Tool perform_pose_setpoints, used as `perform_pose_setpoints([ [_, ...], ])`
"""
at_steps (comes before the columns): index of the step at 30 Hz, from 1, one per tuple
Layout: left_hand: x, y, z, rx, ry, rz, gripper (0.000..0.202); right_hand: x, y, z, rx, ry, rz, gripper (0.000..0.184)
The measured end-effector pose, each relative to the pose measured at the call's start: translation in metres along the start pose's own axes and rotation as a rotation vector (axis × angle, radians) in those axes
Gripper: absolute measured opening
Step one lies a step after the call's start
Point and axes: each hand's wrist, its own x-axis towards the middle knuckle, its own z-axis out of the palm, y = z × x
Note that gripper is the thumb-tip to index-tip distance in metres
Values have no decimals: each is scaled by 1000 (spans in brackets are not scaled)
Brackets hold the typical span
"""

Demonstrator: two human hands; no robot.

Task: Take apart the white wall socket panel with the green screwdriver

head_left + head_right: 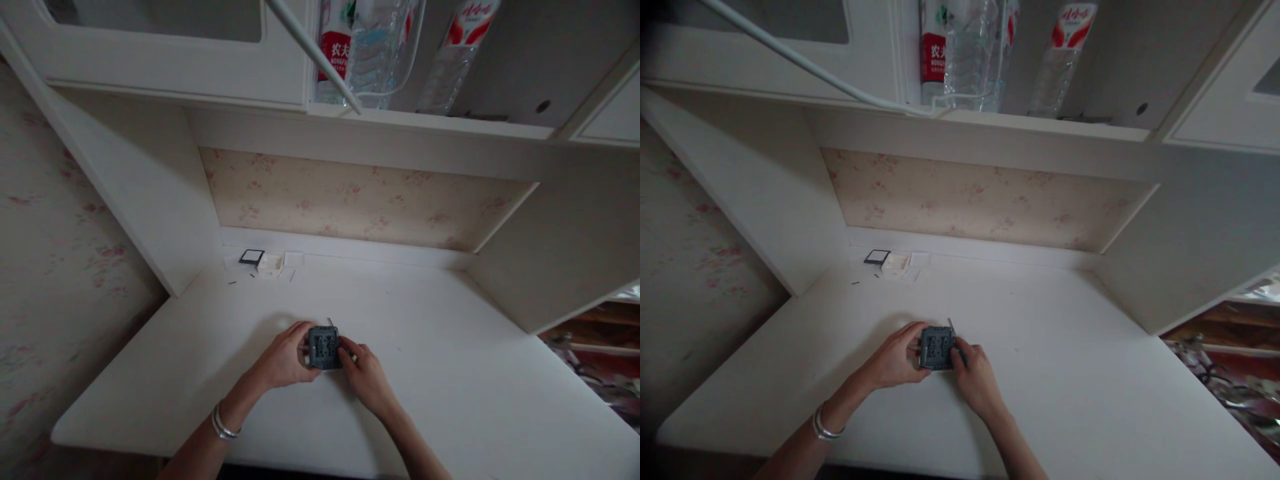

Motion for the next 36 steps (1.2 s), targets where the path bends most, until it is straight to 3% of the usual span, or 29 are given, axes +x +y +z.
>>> perform_pose_setpoints([
  [6,-12,-7,3,-277,48,-187,80,1,-7,8,772,-81,121,42],
  [12,-24,-11,15,-602,134,-224,96,-11,-18,10,1095,-26,278,41],
  [14,-28,-10,20,-715,209,-205,88,-13,-20,12,1168,5,323,42],
  [17,-33,-4,28,-761,298,-239,57,-16,-24,18,1277,50,370,42],
  [19,-36,0,33,-794,341,-284,46,-18,-26,22,1325,78,393,41],
  [23,-39,2,38,-925,419,-363,44,-22,-28,27,1362,79,410,39],
  [28,-39,1,35,-932,417,-401,43,-23,-26,32,1334,82,412,40],
  [36,-36,0,31,-795,519,-437,45,-17,-30,39,1046,143,287,50],
])
